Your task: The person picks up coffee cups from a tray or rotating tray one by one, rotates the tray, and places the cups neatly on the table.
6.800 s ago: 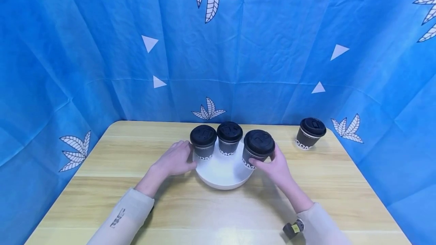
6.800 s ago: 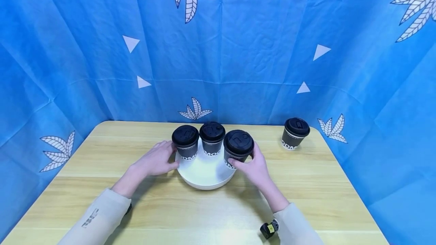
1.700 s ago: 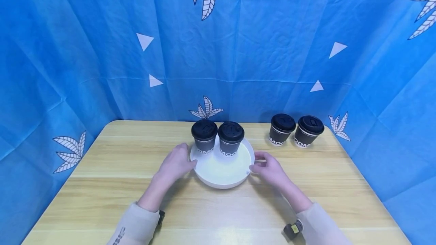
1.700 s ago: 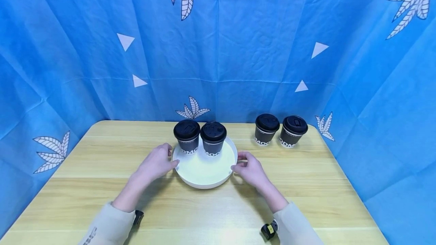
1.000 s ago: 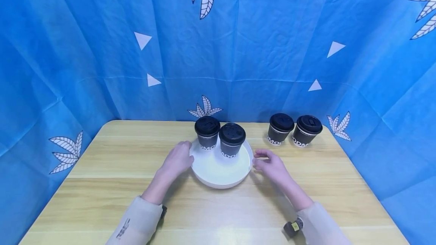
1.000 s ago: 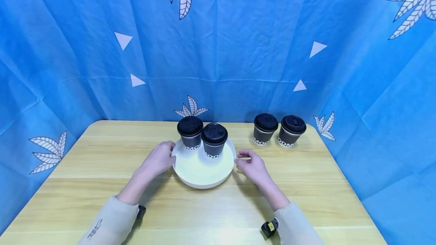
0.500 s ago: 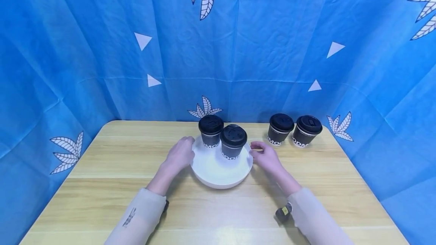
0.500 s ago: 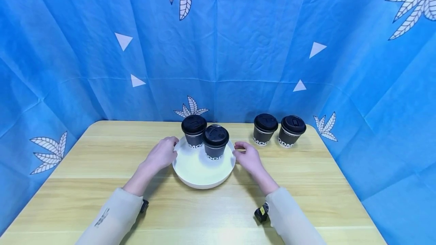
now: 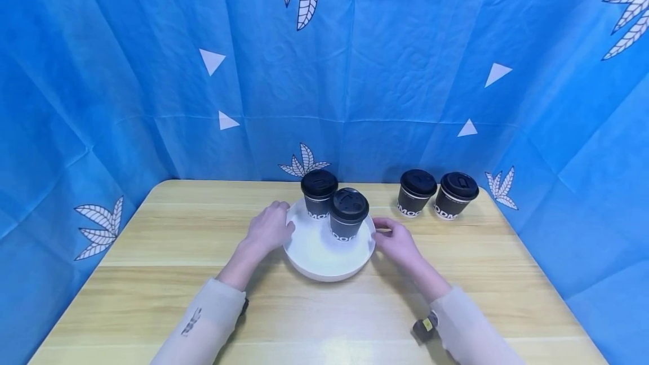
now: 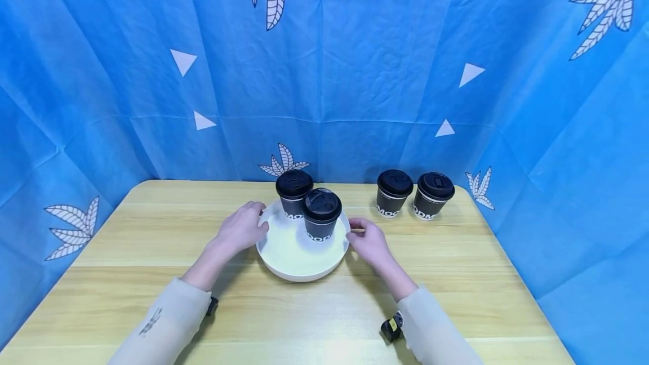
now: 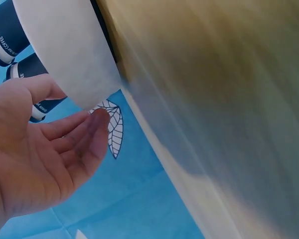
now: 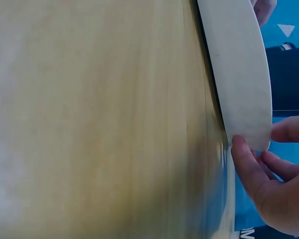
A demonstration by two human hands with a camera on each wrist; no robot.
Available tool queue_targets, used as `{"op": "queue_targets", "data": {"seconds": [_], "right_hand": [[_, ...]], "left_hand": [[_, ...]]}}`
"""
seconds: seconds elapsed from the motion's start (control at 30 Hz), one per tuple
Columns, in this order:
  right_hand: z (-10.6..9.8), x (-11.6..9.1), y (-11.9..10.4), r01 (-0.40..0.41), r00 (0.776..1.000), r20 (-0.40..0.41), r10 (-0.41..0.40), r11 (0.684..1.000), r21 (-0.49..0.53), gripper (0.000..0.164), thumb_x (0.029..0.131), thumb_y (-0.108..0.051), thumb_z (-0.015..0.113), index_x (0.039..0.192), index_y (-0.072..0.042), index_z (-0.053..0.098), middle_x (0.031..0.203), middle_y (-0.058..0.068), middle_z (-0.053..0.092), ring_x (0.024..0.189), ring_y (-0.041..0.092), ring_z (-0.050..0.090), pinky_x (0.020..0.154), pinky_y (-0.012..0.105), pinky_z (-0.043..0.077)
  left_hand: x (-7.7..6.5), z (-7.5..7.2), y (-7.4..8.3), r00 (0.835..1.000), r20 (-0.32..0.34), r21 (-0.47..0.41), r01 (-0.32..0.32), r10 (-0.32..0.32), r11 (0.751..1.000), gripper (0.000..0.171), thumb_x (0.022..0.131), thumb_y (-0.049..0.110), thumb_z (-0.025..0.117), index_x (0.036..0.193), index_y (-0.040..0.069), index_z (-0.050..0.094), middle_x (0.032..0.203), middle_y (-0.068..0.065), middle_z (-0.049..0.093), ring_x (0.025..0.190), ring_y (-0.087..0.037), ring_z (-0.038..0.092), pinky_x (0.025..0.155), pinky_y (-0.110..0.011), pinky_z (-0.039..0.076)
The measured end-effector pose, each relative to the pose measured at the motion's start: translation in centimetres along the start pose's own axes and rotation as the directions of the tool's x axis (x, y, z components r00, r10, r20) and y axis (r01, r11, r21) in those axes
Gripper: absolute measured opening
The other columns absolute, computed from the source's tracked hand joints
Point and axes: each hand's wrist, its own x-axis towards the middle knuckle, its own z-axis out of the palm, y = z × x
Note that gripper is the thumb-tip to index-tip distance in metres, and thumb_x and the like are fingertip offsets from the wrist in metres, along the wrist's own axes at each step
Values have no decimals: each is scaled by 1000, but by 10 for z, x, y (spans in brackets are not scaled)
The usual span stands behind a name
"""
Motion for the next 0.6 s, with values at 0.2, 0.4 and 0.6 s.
{"op": "queue_targets", "data": {"seconds": [0.2,0.4,0.6], "right_hand": [[-2,-9,-2,-18,1000,14,18,1000,1,52,93,-10,68,143,1,55,137,20,61,117,34,66,93,38,60],[-3,-15,-1,-21,1000,21,21,1000,0,56,91,-11,72,143,2,55,135,20,62,115,33,67,91,38,60],[-3,-20,0,-31,999,22,31,999,-12,60,88,-13,76,143,1,55,131,18,64,112,30,68,88,38,61]], "left_hand": [[-8,-2,-5,998,-2,71,-65,66,995,43,93,21,70,126,-6,62,108,-18,64,89,-30,61,74,-45,59],[-13,-1,-8,996,24,129,-91,89,987,48,92,28,72,122,-7,61,104,-16,61,89,-29,57,76,-45,57],[-14,-2,-9,994,68,176,-94,84,980,58,91,32,70,132,-7,58,119,-20,63,105,-34,60,94,-54,54]]}}
